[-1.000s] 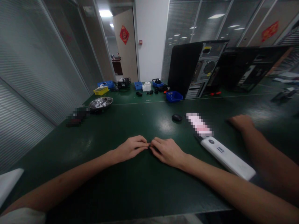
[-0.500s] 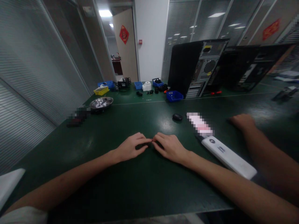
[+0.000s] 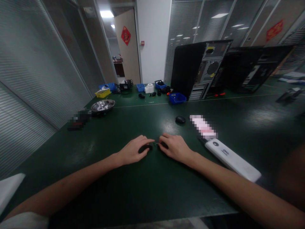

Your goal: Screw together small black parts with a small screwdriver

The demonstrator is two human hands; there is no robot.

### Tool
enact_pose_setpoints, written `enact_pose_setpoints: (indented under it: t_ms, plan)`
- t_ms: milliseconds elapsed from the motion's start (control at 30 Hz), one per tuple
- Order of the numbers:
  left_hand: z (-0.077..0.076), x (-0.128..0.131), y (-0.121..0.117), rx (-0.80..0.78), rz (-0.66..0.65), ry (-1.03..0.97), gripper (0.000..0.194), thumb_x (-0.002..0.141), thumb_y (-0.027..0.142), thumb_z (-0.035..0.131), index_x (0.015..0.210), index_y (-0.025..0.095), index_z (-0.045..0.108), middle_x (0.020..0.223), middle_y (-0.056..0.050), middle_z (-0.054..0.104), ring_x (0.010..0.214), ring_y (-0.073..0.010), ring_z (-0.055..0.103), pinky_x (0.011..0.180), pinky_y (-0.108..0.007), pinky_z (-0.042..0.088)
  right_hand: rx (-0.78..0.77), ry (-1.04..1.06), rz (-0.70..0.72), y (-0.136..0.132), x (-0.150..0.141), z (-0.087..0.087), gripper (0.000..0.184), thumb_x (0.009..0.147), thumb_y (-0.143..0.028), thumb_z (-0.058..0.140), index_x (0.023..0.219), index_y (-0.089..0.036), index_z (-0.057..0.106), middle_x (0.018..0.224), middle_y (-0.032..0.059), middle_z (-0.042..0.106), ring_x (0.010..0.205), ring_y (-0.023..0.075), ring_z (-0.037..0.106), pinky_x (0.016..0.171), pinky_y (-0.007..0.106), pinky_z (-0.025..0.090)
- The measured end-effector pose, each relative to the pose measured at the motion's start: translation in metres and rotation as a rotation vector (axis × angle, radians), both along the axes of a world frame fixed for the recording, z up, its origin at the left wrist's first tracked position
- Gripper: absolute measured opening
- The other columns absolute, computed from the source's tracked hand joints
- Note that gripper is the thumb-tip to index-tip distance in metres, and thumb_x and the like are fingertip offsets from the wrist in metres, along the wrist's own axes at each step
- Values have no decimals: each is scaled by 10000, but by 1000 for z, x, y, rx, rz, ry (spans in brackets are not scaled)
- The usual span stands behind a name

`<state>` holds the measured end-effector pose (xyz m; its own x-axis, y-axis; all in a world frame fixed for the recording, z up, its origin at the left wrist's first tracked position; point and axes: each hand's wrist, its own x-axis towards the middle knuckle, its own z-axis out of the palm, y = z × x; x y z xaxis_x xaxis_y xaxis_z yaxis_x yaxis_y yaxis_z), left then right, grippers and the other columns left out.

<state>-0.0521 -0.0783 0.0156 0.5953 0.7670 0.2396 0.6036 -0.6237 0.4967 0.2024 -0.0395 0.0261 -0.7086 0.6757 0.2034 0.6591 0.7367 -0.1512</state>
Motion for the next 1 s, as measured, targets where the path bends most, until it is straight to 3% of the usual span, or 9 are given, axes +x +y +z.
enact_pose_setpoints:
  t_ms: [133,467,767,1000]
  plan:
    - [3,0,0,21,-27,-33,285,1005,256,533,1264,250,650,1224,-75,629,1133,-207,570,975,-378,511,14,-29,-41,2,0,1,232,1029,-376,488,992,-215,651,974,36,640,720,138,591,588,283,292]
    - [-3,0,4,48,-37,-39,305,1022,248,502,1296,265,636,1283,-71,621,1205,-208,552,1049,-403,480,130,-134,-113,0,1,6,255,1049,-343,432,1007,-207,644,1044,76,642,825,172,629,560,287,270]
    - [0,-1,3,38,-39,-27,304,1031,263,487,1298,268,632,1301,-66,612,1225,-208,543,1053,-406,480,161,-170,-239,5,4,10,252,1055,-294,433,1028,-189,661,1065,112,636,908,213,633,582,282,331]
    - [0,0,3,71,-25,-18,313,1028,264,491,1307,270,633,1313,-70,613,1246,-211,541,1059,-410,488,151,-138,-75,-9,-3,7,225,1048,-285,445,1028,-202,653,1074,90,634,861,183,627,569,276,322]
